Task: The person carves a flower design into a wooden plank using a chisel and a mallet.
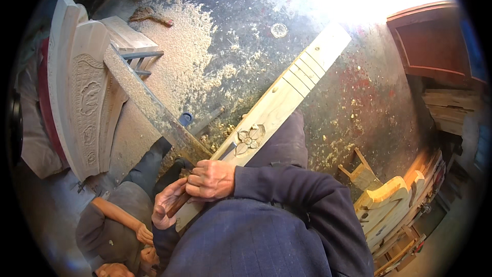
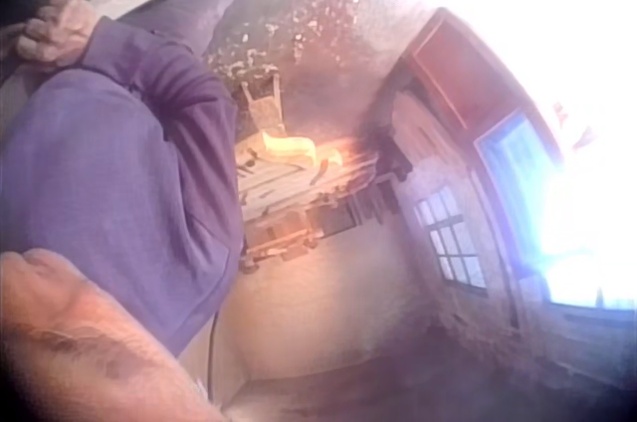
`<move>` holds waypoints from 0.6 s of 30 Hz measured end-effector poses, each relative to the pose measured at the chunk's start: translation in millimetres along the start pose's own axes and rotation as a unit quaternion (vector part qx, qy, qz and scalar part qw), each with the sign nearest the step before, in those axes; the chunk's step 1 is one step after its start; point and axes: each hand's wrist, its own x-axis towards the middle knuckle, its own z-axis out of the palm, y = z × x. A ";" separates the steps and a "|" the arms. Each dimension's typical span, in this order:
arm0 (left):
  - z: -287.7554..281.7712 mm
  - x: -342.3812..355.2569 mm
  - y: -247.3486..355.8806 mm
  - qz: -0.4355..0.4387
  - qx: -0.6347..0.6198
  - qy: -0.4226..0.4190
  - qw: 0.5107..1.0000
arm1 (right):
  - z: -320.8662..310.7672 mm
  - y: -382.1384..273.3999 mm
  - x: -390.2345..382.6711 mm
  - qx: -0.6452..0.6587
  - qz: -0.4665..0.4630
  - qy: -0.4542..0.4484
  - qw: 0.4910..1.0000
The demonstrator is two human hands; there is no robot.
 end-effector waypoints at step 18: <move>3.6 0.0 -1.9 0.014 0.019 0.016 1.000 | -1.1 3.6 -3.2 -0.005 -0.013 -0.014 1.000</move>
